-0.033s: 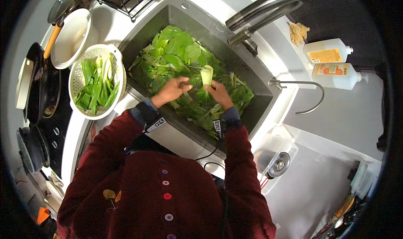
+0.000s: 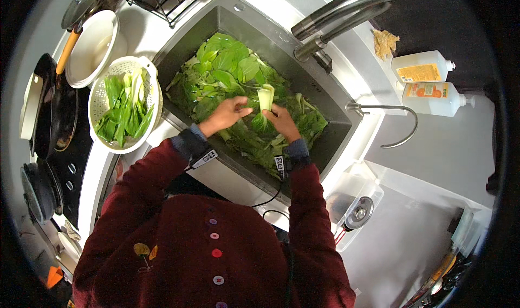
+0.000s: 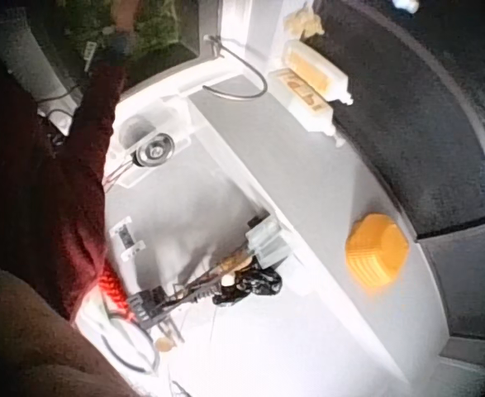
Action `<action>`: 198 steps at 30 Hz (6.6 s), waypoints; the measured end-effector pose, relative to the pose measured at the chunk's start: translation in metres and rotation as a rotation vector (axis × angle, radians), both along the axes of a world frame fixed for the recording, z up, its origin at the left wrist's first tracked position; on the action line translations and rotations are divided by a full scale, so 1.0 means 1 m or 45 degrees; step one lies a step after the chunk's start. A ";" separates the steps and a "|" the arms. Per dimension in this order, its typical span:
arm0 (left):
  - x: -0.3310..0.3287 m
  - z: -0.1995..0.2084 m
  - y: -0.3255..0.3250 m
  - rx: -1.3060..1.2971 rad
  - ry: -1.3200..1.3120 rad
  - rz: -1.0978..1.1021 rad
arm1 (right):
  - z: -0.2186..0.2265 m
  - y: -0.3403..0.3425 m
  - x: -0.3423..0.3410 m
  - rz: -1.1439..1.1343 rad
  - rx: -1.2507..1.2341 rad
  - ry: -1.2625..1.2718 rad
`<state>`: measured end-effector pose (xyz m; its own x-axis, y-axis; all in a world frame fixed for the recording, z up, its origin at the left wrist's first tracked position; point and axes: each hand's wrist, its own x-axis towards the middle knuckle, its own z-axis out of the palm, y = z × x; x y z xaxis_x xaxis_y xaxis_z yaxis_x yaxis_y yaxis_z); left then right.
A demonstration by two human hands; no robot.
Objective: The person washes leafy green vegetables in a kitchen sink filled with water. They repeatedly pick up leaves, rinse them under running water, and place them into a white colander on the counter. The person also discards some trimmings into a nearby bin.
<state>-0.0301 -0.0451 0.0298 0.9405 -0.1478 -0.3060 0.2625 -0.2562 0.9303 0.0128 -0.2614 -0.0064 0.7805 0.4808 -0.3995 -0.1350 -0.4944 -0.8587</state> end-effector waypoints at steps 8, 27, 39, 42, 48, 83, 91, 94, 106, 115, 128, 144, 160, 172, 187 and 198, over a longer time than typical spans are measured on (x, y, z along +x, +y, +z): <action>0.030 -0.023 -0.020 -0.393 0.195 0.143 | 0.024 0.027 -0.010 -0.107 0.252 0.088; 0.013 -0.037 -0.003 -0.287 0.456 -0.140 | -0.016 0.067 -0.009 -0.372 0.113 -0.364; 0.026 -0.083 0.024 -0.358 0.564 -0.029 | -0.137 0.038 0.014 -0.736 0.192 0.188; 0.034 -0.127 0.033 -0.028 0.609 -0.137 | -0.171 0.037 -0.005 -0.355 -0.460 -0.220; 0.044 -0.203 0.037 0.684 0.225 -0.452 | -0.167 0.042 -0.017 -0.299 -0.196 -0.144; 0.040 -0.068 -0.030 -0.148 0.534 -0.170 | -0.059 0.038 0.004 -0.738 0.048 -0.582; 0.028 -0.077 -0.027 -0.370 0.626 -0.098 | -0.106 0.023 0.013 -0.758 0.111 -0.157; 0.032 -0.088 -0.030 -0.338 0.621 -0.080 | -0.098 0.019 0.012 -0.888 0.438 0.351; 0.033 -0.090 -0.032 -0.262 0.590 -0.067 | -0.122 0.042 0.013 -0.791 -0.355 -0.452; 0.036 -0.098 -0.019 -0.095 0.632 -0.181 | -0.138 0.049 0.003 -0.667 0.125 -0.403; 0.035 -0.190 0.005 0.037 0.515 -0.112 | -0.169 0.023 -0.010 -0.218 -0.560 -0.515; 0.043 -0.066 -0.014 -0.051 0.386 -0.255 | -0.072 0.041 0.002 -0.749 0.084 -0.026; 0.045 -0.099 -0.003 -0.356 0.558 -0.058 | -0.054 0.020 -0.011 -0.583 0.449 0.662; 0.045 -0.158 0.019 -0.224 0.919 0.195 | -0.203 0.032 -0.012 0.071 -0.640 -0.531; 0.058 -0.030 -0.001 -0.617 0.639 -0.009 | -0.016 0.008 -0.009 -0.105 -0.008 -0.142; 0.055 0.005 0.003 -0.582 0.377 0.059 | 0.035 0.033 -0.002 0.002 0.186 -0.222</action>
<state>0.0253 -0.0423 0.0349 0.8323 -0.2885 -0.4733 0.5318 0.1750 0.8286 0.0107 -0.2280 0.0290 0.8308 0.5250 -0.1847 0.0223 -0.3631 -0.9315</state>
